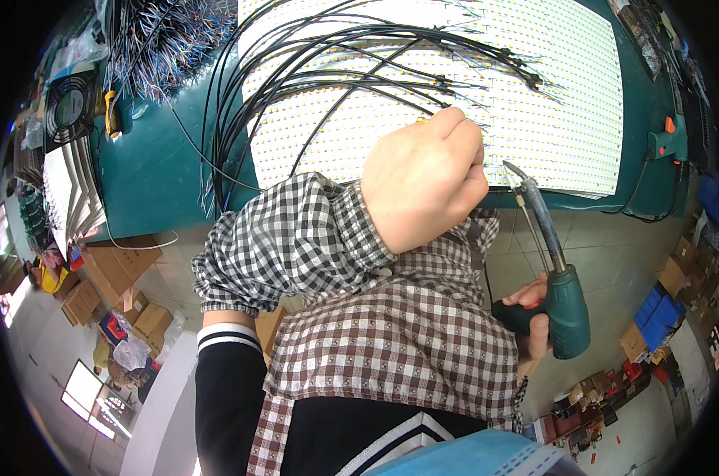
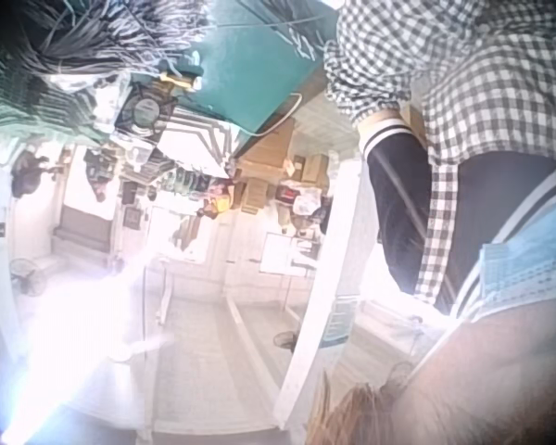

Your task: The person solders wire ends onto an LED board using a soldering tool, sets the panel aside, and solders wires onto another LED panel.

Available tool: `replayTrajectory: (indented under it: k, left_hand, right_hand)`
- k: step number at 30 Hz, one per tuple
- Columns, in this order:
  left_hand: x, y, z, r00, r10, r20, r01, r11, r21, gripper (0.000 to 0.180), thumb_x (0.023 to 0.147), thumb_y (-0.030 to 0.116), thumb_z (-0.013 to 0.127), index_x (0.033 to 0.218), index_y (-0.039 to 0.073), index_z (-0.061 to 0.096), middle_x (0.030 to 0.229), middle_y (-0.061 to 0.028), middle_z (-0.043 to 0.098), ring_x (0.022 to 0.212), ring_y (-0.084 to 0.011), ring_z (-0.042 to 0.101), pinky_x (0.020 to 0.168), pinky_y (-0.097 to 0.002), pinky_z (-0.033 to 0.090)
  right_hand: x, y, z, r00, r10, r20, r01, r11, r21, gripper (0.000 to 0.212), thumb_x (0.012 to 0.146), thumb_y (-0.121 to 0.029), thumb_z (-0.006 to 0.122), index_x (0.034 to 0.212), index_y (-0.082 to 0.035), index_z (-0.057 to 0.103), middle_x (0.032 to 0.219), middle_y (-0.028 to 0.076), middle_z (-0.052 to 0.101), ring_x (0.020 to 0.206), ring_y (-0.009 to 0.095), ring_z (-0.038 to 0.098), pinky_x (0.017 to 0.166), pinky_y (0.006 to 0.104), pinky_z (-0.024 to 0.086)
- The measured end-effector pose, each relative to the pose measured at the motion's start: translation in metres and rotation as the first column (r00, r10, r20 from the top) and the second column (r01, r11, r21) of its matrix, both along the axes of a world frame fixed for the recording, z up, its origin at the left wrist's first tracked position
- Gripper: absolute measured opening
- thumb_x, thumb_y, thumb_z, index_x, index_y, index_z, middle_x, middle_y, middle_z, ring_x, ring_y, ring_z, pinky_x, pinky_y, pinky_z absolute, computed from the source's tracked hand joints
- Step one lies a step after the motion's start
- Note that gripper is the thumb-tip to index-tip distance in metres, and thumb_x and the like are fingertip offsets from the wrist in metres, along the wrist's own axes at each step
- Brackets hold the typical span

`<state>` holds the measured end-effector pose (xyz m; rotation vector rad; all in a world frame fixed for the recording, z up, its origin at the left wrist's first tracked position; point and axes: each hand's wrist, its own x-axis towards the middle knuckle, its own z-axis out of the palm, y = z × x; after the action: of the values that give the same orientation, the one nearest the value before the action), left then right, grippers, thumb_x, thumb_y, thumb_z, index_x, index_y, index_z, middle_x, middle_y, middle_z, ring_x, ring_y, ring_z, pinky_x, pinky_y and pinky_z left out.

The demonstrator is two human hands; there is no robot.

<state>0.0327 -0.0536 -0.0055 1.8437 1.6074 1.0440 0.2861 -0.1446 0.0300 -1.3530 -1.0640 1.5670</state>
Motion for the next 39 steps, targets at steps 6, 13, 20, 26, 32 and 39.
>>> replayTrajectory:
  k: [6,13,20,26,32,39]
  left_hand:
    - [-0.001,0.000,0.002,1.000,-0.018,0.018,0.018,1.000,-0.005,0.013,0.073,0.004,0.067,0.078,0.005,0.056,0.074,-0.0089,0.056,0.064,-0.0281,0.059,0.054,-0.0350,0.047]
    - [0.001,-0.032,0.019,0.964,-0.033,-0.265,0.087,0.977,0.196,0.030,0.071,0.011,0.072,0.100,0.011,0.066,0.093,-0.0018,0.058,0.082,-0.0212,0.058,0.072,-0.0384,0.043]
    - [0.040,-0.022,-0.001,0.855,-0.046,-0.517,0.182,0.959,0.216,0.023,0.068,0.017,0.063,0.090,0.012,0.062,0.084,0.0007,0.049,0.076,-0.0143,0.052,0.071,-0.0331,0.037]
    - [0.051,-0.018,-0.002,0.816,-0.020,-0.577,0.161,0.968,0.195,0.024,0.067,0.016,0.060,0.090,0.012,0.061,0.086,0.0004,0.049,0.078,-0.0154,0.053,0.082,-0.0373,0.038]
    - [0.049,-0.027,-0.007,0.846,0.036,-0.533,0.106,0.967,0.233,0.024,0.068,0.016,0.060,0.091,0.010,0.061,0.087,0.0001,0.050,0.085,-0.0160,0.053,0.083,-0.0372,0.038]
    - [0.038,-0.031,0.001,0.823,-0.083,-0.562,0.168,0.981,0.101,0.025,0.070,0.016,0.060,0.095,0.010,0.062,0.093,-0.0014,0.053,0.088,-0.0181,0.054,0.084,-0.0368,0.039]
  right_hand:
    - [-0.001,0.000,-0.001,0.998,-0.035,0.055,0.031,0.997,0.077,0.047,0.084,-0.038,0.068,0.101,0.004,0.057,0.089,0.014,0.063,0.081,0.022,0.063,0.104,0.0435,0.037]
    - [0.010,0.010,-0.013,0.991,-0.121,-0.050,0.129,0.969,0.210,0.057,0.088,-0.035,0.061,0.113,0.014,0.047,0.090,0.015,0.060,0.080,0.024,0.061,0.082,0.0397,0.052]
    - [0.017,0.011,-0.021,0.980,-0.128,-0.151,0.167,0.944,0.283,0.067,0.088,-0.034,0.058,0.122,0.020,0.037,0.091,0.016,0.058,0.078,0.026,0.060,0.071,0.0365,0.057]
    - [0.021,0.014,-0.025,0.992,-0.092,-0.083,0.115,0.932,0.342,0.064,0.094,-0.040,0.052,0.128,0.013,0.042,0.088,0.012,0.053,0.078,0.021,0.054,0.062,0.0303,0.055]
    - [0.020,0.016,-0.024,0.985,-0.139,-0.098,0.165,0.928,0.334,0.063,0.093,-0.039,0.052,0.127,0.013,0.043,0.087,0.012,0.053,0.077,0.021,0.053,0.061,0.0300,0.054]
    - [0.018,0.020,-0.023,0.990,-0.103,-0.095,0.130,0.930,0.344,0.062,0.093,-0.039,0.052,0.125,0.013,0.043,0.087,0.012,0.053,0.078,0.021,0.054,0.060,0.0300,0.054]
